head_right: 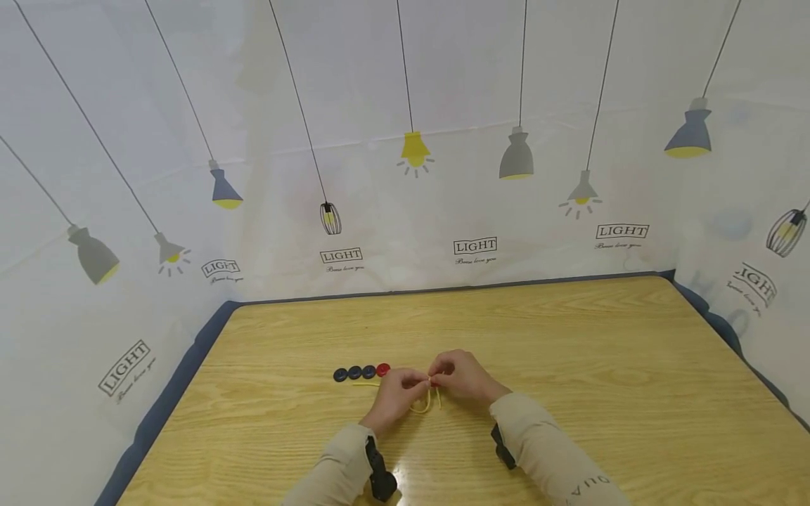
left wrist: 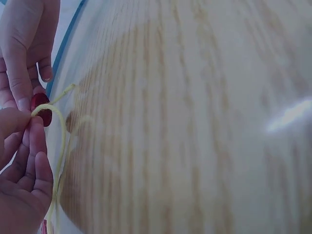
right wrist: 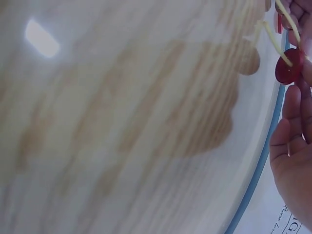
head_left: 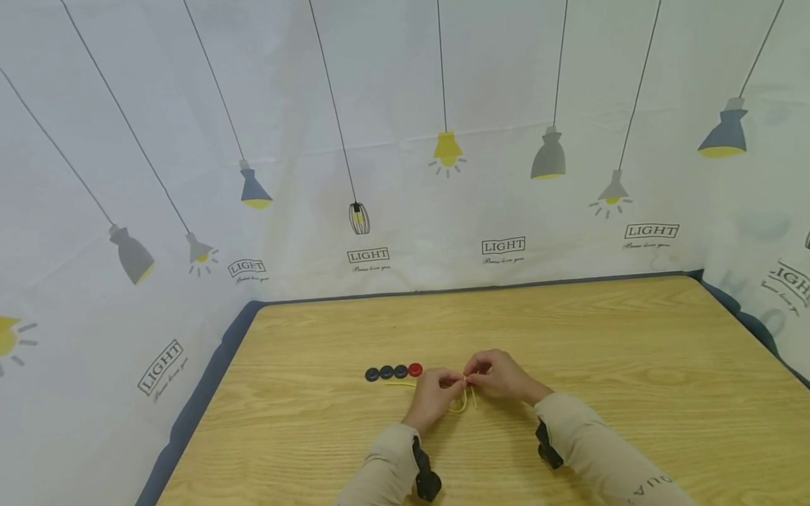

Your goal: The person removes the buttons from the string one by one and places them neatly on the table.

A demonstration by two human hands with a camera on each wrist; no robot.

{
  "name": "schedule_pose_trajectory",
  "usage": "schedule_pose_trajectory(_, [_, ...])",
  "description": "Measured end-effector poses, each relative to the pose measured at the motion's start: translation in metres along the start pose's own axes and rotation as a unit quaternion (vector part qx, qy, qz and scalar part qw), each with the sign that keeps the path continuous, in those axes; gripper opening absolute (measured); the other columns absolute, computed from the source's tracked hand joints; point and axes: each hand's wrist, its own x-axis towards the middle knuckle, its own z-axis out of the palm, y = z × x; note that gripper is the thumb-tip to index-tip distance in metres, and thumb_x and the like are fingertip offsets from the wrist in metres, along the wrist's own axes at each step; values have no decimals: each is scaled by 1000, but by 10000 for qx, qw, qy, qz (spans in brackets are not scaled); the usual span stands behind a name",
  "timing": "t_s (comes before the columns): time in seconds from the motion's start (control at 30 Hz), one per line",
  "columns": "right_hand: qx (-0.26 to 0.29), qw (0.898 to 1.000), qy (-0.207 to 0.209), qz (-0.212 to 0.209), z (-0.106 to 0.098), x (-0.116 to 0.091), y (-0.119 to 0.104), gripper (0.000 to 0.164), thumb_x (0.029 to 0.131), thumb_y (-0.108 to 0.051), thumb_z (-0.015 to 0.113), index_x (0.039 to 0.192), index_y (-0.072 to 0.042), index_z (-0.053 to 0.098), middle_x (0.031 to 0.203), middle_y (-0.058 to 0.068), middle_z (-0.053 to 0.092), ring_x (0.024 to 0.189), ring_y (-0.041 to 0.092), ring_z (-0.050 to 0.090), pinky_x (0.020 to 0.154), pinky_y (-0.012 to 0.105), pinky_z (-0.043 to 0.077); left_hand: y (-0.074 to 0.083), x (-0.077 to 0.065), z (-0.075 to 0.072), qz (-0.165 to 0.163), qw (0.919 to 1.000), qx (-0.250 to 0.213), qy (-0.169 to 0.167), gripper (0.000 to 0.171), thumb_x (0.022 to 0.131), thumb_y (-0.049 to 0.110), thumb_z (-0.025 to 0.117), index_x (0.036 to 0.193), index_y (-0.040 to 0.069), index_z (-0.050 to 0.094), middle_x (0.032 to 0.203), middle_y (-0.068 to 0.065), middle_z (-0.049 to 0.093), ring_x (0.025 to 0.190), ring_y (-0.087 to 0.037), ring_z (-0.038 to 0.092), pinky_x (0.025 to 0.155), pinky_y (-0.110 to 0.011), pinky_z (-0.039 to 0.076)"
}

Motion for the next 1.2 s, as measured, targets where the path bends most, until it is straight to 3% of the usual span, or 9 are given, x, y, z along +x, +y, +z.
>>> schedule_pose_trajectory(0.47, [96, 9992, 70, 392, -1, -7, 2, 5, 82, -7, 62, 81, -2, 62, 79, 3, 62, 73, 10, 55, 67, 24, 45, -2, 1, -1, -192, 9998, -99, 39, 12, 83, 13, 62, 80, 2, 67, 73, 0, 62, 64, -4, 52, 60, -19, 44])
schedule_pose_trajectory(0.83, [40, 9987, -245, 442, -2, -9, 6, 9, 83, -7, 61, 85, 0, 65, 81, 5, 64, 73, 11, 56, 64, 23, 45, 3, 3, -5, -345, 9991, -207, 122, 13, 84, 15, 60, 84, 4, 67, 79, -1, 62, 70, -8, 54, 63, -21, 45])
schedule_pose_trajectory(1.2, [-39, 9965, -262, 787, -1, -6, 0, 18, 89, -15, 54, 85, -3, 66, 79, 2, 63, 70, 11, 54, 61, 25, 44, 8, 3, -3, -284, 9973, -655, 143, 12, 84, 8, 59, 84, -3, 65, 79, -10, 63, 69, -14, 55, 60, -22, 45])
